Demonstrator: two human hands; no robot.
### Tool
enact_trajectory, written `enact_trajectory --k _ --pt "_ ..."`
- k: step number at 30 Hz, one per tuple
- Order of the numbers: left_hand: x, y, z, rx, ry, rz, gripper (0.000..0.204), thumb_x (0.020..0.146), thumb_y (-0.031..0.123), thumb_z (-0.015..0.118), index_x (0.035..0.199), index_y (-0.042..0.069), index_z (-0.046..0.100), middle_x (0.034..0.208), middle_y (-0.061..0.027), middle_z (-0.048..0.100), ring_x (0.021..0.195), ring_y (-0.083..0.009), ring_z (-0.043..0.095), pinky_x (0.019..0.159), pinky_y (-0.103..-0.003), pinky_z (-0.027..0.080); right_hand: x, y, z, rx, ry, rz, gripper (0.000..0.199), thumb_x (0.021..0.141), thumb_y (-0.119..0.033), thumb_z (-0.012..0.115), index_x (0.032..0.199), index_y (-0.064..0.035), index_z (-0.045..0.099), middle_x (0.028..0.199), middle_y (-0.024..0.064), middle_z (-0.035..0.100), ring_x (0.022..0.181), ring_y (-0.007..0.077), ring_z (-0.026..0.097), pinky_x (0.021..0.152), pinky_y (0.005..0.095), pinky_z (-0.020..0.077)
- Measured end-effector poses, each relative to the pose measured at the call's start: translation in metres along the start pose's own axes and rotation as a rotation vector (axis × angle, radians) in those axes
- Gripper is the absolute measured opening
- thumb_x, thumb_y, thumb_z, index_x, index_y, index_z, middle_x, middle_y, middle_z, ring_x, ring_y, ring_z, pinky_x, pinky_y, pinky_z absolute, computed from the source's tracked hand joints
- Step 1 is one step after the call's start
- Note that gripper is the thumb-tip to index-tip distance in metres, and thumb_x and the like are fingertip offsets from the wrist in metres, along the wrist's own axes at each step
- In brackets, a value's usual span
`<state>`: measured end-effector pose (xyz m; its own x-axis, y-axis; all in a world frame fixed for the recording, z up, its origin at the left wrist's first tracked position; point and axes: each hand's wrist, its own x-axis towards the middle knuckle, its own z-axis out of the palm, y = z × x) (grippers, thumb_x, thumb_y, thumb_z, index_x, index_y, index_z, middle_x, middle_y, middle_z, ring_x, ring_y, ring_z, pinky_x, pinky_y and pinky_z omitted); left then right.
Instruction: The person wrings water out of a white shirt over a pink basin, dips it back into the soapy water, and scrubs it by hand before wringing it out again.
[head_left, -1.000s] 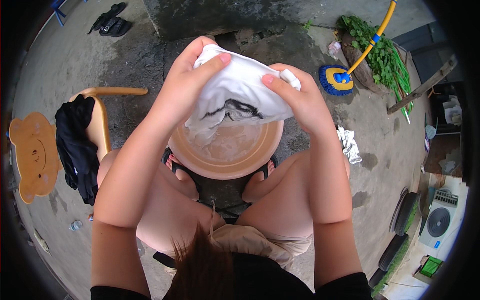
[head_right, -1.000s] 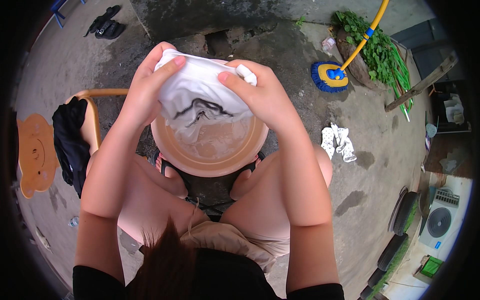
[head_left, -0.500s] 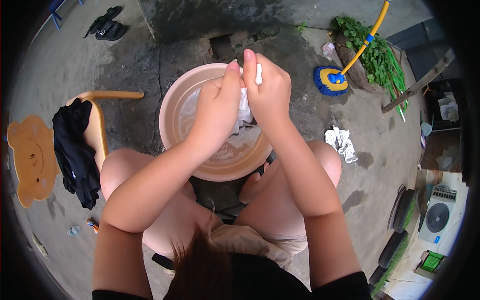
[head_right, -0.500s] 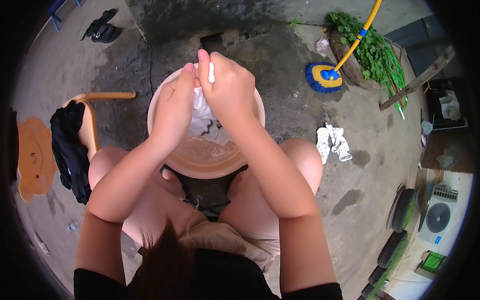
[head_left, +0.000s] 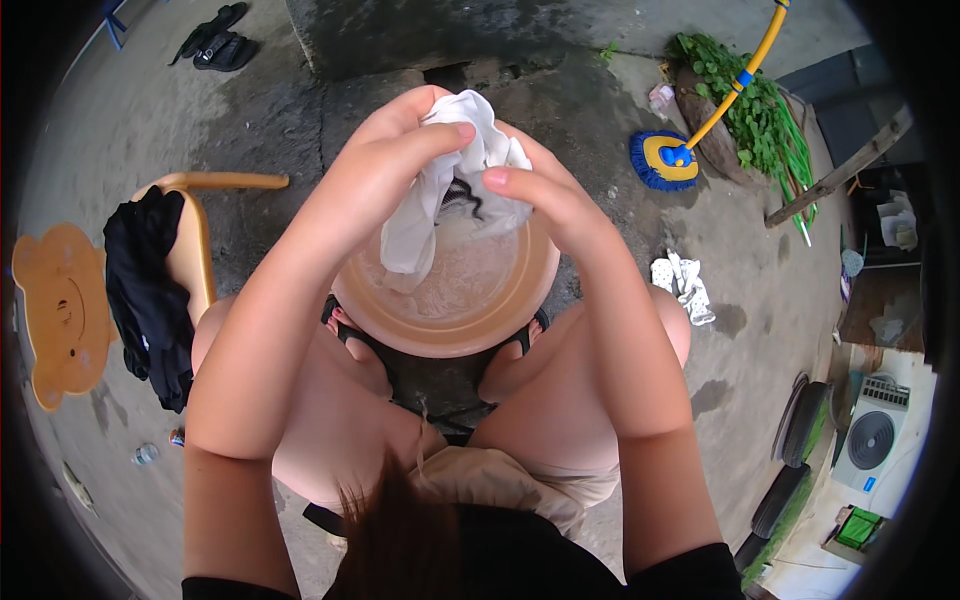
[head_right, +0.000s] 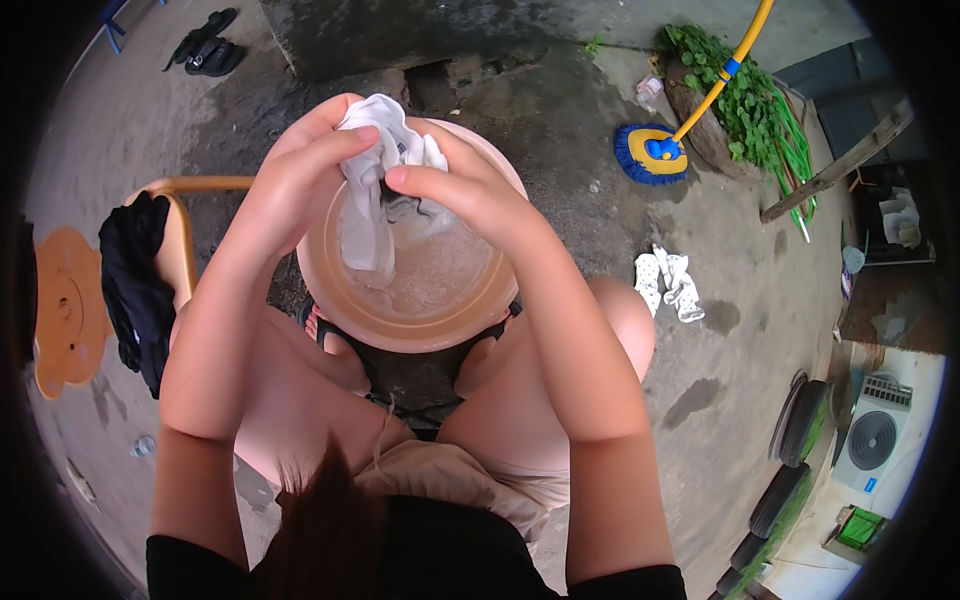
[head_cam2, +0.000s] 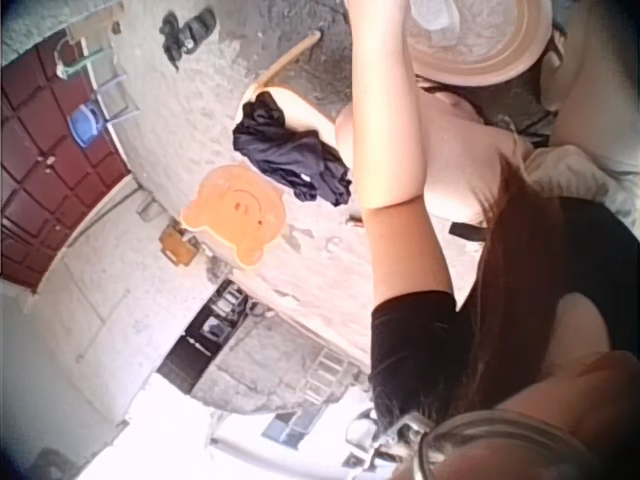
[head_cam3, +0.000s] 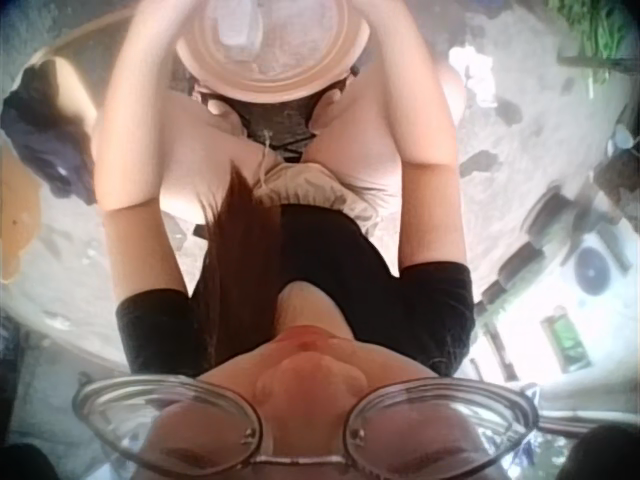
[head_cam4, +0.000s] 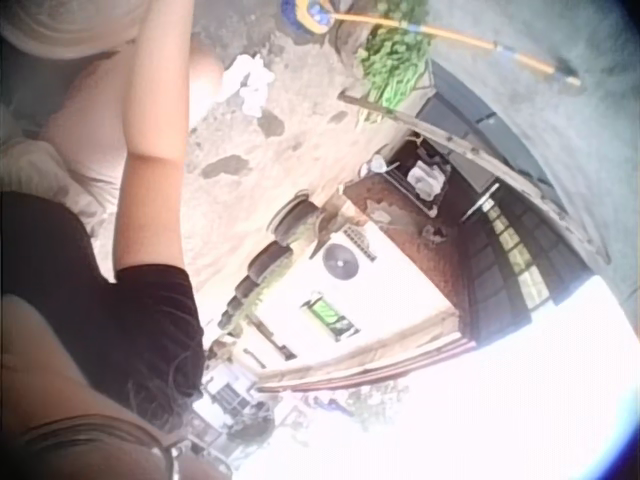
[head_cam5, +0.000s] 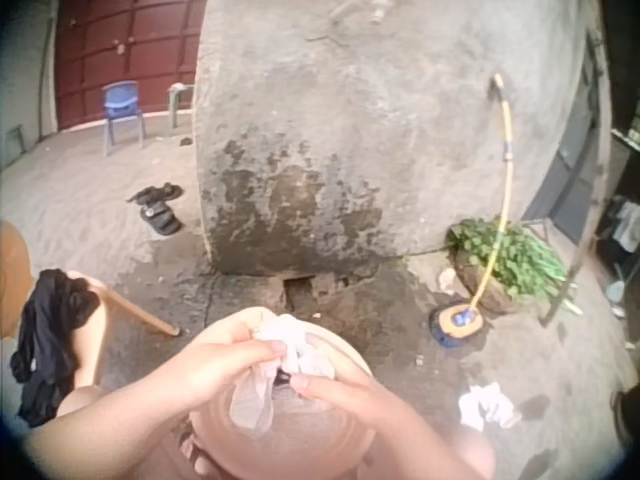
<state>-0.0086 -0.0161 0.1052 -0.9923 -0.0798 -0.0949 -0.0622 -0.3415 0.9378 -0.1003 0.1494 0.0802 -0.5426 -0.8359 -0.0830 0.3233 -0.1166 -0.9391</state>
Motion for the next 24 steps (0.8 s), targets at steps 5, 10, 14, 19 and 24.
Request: enact_trajectory --k 5,10,14,19,24 --pt "-0.008 0.021 0.002 0.75 -0.079 0.137 0.032 0.082 0.013 0.066 0.109 0.003 0.055 0.095 -0.0016 0.058 0.092 -0.0123 0.054 0.084 -0.027 0.043 -0.002 0.01 0.021 -0.609 -0.063 -0.104 0.037 0.084 -0.022 0.067 0.115 -0.0031 0.059 0.103 0.0071 0.065 0.094 0.0167 0.061 0.08 0.0318 0.0477" --pt "-0.009 0.015 -0.012 0.621 -0.069 0.182 0.047 0.078 0.019 0.072 0.118 0.003 0.053 0.107 -0.0057 0.059 0.103 -0.0163 0.054 0.092 -0.029 0.041 0.0 0.004 0.027 -0.439 0.113 -0.186 0.023 0.089 -0.023 0.063 0.1 -0.0027 0.066 0.083 0.0027 0.066 0.078 0.0118 0.06 0.069 0.0278 0.0472" --pt "-0.003 -0.012 -0.023 0.862 -0.162 0.113 0.096 0.065 0.042 0.08 0.137 -0.003 0.035 0.127 -0.0199 0.051 0.122 -0.0315 0.048 0.099 -0.036 0.04 -0.003 -0.015 0.023 -0.262 0.041 -0.267 0.026 0.093 -0.027 0.058 0.088 -0.0023 0.066 0.083 0.0028 0.063 0.075 0.0094 0.056 0.068 0.0251 0.045" --pt "0.009 -0.046 0.02 0.44 -0.314 0.124 0.062 0.073 0.026 0.076 0.125 0.003 0.051 0.115 -0.0133 0.059 0.108 -0.0229 0.057 0.09 -0.033 0.046 -0.003 -0.034 0.053 0.125 0.2 -0.228 0.04 0.098 -0.04 0.045 0.09 -0.0016 0.054 0.079 0.013 0.059 0.063 0.0208 0.056 0.063 0.0315 0.0467" --pt "0.018 -0.064 0.044 0.28 -0.124 0.15 0.035 0.076 0.02 0.071 0.106 0.004 0.061 0.101 -0.0095 0.064 0.096 -0.0166 0.06 0.08 -0.03 0.048 0.0 -0.033 0.04 0.158 0.194 -0.141 0.044 0.097 -0.044 0.044 0.074 -0.0068 0.048 0.057 0.0024 0.042 0.048 0.0115 0.04 0.048 0.026 0.0336"
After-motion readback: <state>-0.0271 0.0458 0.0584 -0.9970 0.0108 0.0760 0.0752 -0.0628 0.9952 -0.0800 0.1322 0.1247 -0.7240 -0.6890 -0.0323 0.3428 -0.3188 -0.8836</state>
